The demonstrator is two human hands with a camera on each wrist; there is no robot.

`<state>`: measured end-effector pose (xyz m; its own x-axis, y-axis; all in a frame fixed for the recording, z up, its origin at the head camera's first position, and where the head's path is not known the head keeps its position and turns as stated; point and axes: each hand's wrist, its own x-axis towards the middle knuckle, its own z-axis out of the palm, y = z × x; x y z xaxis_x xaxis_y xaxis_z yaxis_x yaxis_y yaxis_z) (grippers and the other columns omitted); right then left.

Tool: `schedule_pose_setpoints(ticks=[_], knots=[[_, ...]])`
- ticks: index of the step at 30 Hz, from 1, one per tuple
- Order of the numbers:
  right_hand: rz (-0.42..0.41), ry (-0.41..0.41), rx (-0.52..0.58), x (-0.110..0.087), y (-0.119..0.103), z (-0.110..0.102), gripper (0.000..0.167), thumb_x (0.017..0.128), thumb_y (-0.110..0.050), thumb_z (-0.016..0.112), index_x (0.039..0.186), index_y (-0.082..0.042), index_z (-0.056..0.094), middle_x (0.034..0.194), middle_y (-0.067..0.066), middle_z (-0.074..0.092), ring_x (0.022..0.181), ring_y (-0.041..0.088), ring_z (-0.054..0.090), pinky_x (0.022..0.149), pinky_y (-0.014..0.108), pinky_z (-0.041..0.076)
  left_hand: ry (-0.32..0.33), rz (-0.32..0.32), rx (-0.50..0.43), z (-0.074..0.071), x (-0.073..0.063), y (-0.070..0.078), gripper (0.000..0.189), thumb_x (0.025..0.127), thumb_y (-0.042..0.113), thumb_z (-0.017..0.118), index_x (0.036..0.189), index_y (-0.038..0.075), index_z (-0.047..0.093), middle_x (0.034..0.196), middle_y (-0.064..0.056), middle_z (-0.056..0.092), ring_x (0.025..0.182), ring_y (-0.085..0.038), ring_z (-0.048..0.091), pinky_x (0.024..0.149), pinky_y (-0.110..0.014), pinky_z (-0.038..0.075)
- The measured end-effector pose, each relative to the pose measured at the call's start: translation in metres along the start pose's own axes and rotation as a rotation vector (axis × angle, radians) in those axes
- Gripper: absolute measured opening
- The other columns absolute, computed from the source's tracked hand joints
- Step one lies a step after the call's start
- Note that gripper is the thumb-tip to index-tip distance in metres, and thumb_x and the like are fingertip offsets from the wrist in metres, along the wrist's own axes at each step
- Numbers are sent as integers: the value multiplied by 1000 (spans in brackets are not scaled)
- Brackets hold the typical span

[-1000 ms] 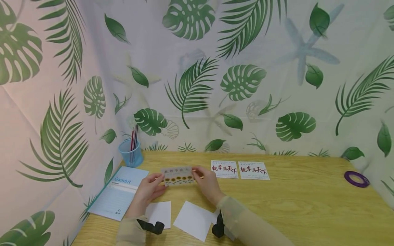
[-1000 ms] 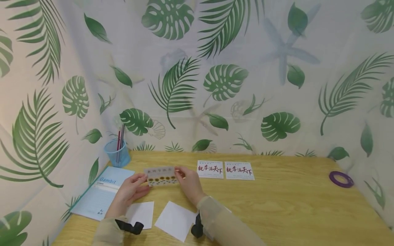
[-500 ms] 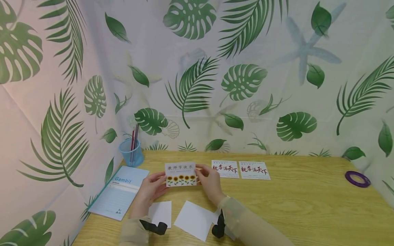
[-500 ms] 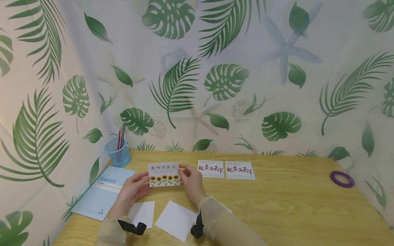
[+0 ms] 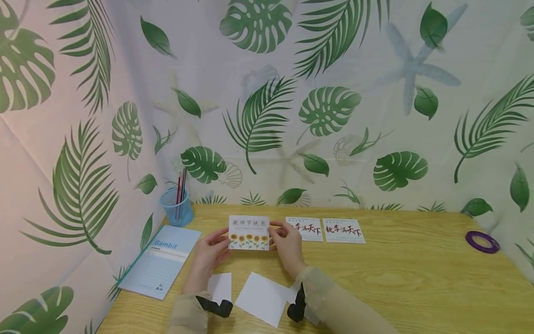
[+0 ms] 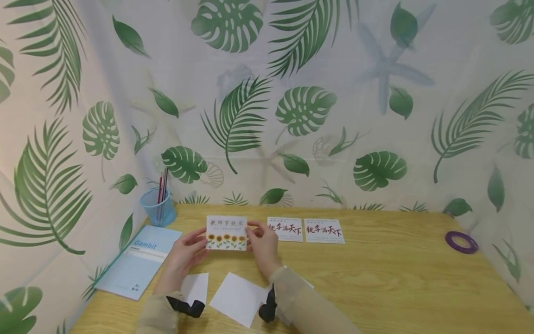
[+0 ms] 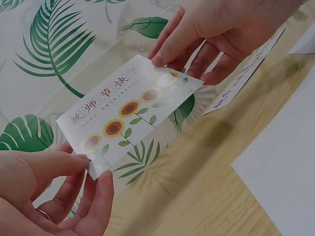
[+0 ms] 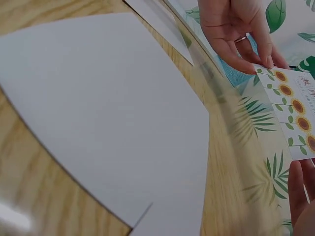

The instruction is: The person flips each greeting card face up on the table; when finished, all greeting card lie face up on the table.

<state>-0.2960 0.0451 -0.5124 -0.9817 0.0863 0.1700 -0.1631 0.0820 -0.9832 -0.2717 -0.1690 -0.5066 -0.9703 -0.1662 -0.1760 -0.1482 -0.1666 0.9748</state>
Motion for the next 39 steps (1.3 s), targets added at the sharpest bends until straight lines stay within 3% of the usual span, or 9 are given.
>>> schedule_pose_setpoints(ticks=[6, 13, 21, 26, 39], knots=[[30, 38, 26, 1, -2, -2, 18, 92, -7, 68, 109, -3, 69, 75, 13, 70, 66, 30, 66, 57, 45, 60, 6, 15, -3, 8, 2, 2, 41, 90, -3, 66, 131, 3, 63, 95, -3, 61, 79, -10, 60, 78, -33, 60], [68, 9, 43, 6, 3, -3, 21, 92, -2, 66, 113, -2, 68, 78, 11, 70, 65, 17, 65, 59, 37, 61, 65, 1, 12, 14, 4, 3, 40, 91, -3, 65, 130, 6, 65, 97, -3, 61, 82, -10, 60, 78, -31, 59], [93, 4, 37, 11, 4, -8, 24, 91, 0, 66, 115, -1, 68, 82, 13, 71, 65, 13, 65, 57, 29, 59, 53, 5, 6, 21, 9, 6, 42, 91, -4, 65, 132, 2, 62, 98, -4, 60, 82, -9, 59, 75, -27, 59], [108, -14, -6, 13, 7, -10, 29, 90, 2, 66, 118, -1, 67, 87, 15, 71, 67, 11, 65, 60, 28, 60, 64, -1, 40, 24, 13, 3, 45, 87, -9, 63, 131, 3, 64, 102, -7, 60, 83, -11, 60, 75, -27, 59], [184, -52, -138, 14, 7, -17, 42, 87, 4, 66, 128, -4, 64, 94, 13, 67, 69, 16, 65, 65, 30, 60, 9, -27, 94, 30, 22, -5, 51, 84, -14, 60, 133, 0, 60, 108, -12, 59, 82, -14, 61, 79, -29, 60]])
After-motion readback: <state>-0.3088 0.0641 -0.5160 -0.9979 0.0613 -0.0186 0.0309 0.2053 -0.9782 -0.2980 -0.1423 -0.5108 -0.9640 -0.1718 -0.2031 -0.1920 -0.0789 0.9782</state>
